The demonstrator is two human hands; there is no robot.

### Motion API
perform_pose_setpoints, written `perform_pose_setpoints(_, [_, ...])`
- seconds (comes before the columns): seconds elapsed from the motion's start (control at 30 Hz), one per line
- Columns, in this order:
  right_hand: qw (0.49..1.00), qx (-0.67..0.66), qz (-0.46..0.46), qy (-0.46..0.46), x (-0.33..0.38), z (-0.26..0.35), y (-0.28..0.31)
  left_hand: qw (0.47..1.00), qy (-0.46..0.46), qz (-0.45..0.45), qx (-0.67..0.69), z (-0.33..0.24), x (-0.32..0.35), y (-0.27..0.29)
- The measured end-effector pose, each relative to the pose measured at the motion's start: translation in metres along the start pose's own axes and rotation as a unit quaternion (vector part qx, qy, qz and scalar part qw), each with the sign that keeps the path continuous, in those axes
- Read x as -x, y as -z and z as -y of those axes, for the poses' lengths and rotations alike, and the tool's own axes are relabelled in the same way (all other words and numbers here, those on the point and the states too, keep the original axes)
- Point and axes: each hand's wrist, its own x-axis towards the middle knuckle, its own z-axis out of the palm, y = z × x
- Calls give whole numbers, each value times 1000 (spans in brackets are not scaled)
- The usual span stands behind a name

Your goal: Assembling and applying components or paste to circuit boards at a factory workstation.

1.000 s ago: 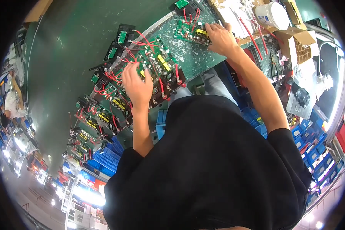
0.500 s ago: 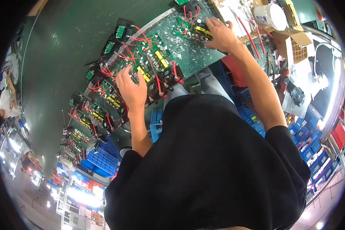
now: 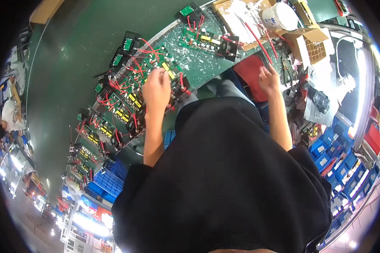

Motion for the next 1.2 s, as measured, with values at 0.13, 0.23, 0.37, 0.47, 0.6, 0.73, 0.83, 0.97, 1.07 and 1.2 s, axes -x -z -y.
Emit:
perform_pose_setpoints(0.13, [979,-196,20,-51,-47,12,-19,991,-92,73,-61,-43,-29,-56])
perform_pose_setpoints(0.23, [965,-239,106,-29,-94,12,-10,972,-166,126,-108,-51,-48,-103])
perform_pose_setpoints(0.37, [965,-243,76,68,-97,9,-25,979,-150,113,-82,-66,-42,-114])
perform_pose_setpoints(0.47, [969,-155,33,191,-62,22,-41,992,-106,42,-56,-73,-18,-94])
perform_pose_setpoints(0.6, [814,227,52,532,-44,48,-64,995,-63,-16,-75,-60,22,-71])
perform_pose_setpoints(0.73, [704,346,164,598,-38,76,-92,996,66,-4,-64,-58,58,-44])
perform_pose_setpoints(0.83, [568,466,182,654,-23,90,-103,992,87,-34,-89,-56,83,-25])
perform_pose_setpoints(0.97, [555,501,168,642,-11,103,-90,989,110,-88,-46,-55,106,-14])
perform_pose_setpoints(1.07, [614,465,134,623,0,96,-89,989,128,-63,-29,-50,106,-5])
perform_pose_setpoints(1.2, [660,454,92,592,-20,82,-83,998,1,-4,-55,-49,18,-13])
